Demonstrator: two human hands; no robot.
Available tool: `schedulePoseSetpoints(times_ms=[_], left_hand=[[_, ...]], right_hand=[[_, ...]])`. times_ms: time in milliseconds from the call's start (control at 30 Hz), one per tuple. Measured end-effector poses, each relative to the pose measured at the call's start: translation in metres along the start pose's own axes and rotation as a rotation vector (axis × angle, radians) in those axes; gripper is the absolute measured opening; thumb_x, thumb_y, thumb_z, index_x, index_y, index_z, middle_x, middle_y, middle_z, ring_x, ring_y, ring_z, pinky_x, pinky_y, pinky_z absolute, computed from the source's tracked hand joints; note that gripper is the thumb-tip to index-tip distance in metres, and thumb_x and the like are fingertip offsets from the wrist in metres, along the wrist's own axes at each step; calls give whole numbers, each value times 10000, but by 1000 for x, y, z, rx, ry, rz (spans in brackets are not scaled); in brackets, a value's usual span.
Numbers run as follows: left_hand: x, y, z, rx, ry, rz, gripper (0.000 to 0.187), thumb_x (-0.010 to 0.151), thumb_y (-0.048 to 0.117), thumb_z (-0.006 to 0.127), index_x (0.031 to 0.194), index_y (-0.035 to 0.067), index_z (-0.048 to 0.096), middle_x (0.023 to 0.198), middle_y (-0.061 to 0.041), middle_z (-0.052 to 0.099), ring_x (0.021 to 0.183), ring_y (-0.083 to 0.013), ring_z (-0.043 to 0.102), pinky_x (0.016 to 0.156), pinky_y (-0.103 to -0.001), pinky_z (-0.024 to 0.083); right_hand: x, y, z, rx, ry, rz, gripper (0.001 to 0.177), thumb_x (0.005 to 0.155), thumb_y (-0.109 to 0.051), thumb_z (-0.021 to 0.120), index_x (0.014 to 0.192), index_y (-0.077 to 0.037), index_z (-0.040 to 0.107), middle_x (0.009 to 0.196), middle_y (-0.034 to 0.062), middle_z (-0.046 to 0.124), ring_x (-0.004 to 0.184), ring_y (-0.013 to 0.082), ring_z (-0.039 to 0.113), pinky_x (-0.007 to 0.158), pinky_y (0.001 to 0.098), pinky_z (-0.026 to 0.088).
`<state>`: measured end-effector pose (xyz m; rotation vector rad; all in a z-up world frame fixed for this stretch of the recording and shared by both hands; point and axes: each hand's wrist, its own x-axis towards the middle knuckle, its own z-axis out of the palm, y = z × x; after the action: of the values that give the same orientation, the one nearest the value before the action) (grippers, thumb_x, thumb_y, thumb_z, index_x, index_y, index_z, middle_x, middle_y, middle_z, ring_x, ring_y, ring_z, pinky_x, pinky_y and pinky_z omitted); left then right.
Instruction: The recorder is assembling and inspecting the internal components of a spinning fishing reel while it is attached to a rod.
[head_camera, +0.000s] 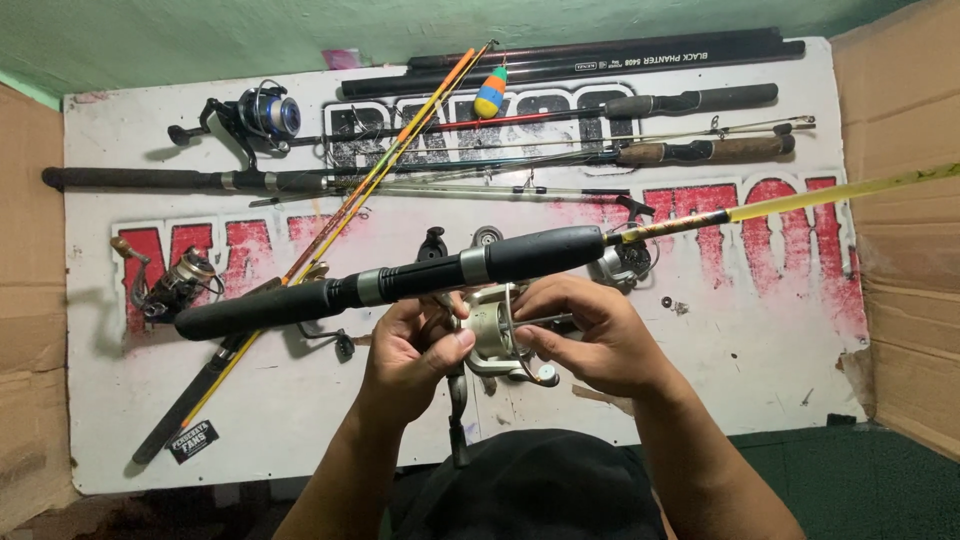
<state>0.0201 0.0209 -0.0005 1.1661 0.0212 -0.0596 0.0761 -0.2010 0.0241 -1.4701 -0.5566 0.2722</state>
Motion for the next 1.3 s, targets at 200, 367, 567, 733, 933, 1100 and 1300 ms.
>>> schedulePoseSetpoints(times_ms=[200,367,567,733,933,1100,1300], left_hand=[[3,4,4,1,9,8,166,861,36,736,996,-26,661,565,-50,536,497,-47,449,451,-190,375],[1,9,3,-7,4,42,165,870,16,738,1001,-38,653,546,-53,523,500,-47,439,469,-183,366],[1,9,-3,-7,-7,47,171,861,32,757,989,-25,660,573,-62,553,506,-45,445,461,-191,374],[0,9,-8,11,-27,64,165,873,2,741,999,-52,649,510,-50,509,481,-55,445,463,-168,373],[-1,4,-8,-4,-17,77,164,874,22,745,993,-24,642,696,-121,641,537,-47,459,466,-184,376],[4,11,2,9,-20,87,187,886,83,744,1014,0,636,1032,-179,733,570,-37,485,476,-193,407],[3,7,-3,22,-21,76,179,881,17,744,1025,-42,656,577,-40,505,522,-47,413,490,-176,350]], right_hand=[[1,5,0,-12,12,-25,121,862,29,771,975,49,733,933,196,718,729,183,683,556,306,602],[6,-1,6,-44,4,-53,124,851,41,768,973,45,744,931,190,724,751,206,705,597,320,606],[6,1,7,-118,6,-60,122,855,10,778,975,16,753,940,178,728,814,224,709,681,346,604],[10,-3,11,-101,-7,-60,124,853,20,774,976,10,757,933,175,733,829,220,707,710,350,604],[11,-6,10,-129,0,-85,118,859,11,775,974,5,752,928,168,727,831,230,705,729,357,599],[10,-5,12,-159,25,-113,90,868,22,762,957,7,751,932,167,731,829,240,708,731,345,595],[5,-3,7,-49,-6,61,178,873,54,726,1050,41,734,968,198,728,863,230,698,756,404,609]])
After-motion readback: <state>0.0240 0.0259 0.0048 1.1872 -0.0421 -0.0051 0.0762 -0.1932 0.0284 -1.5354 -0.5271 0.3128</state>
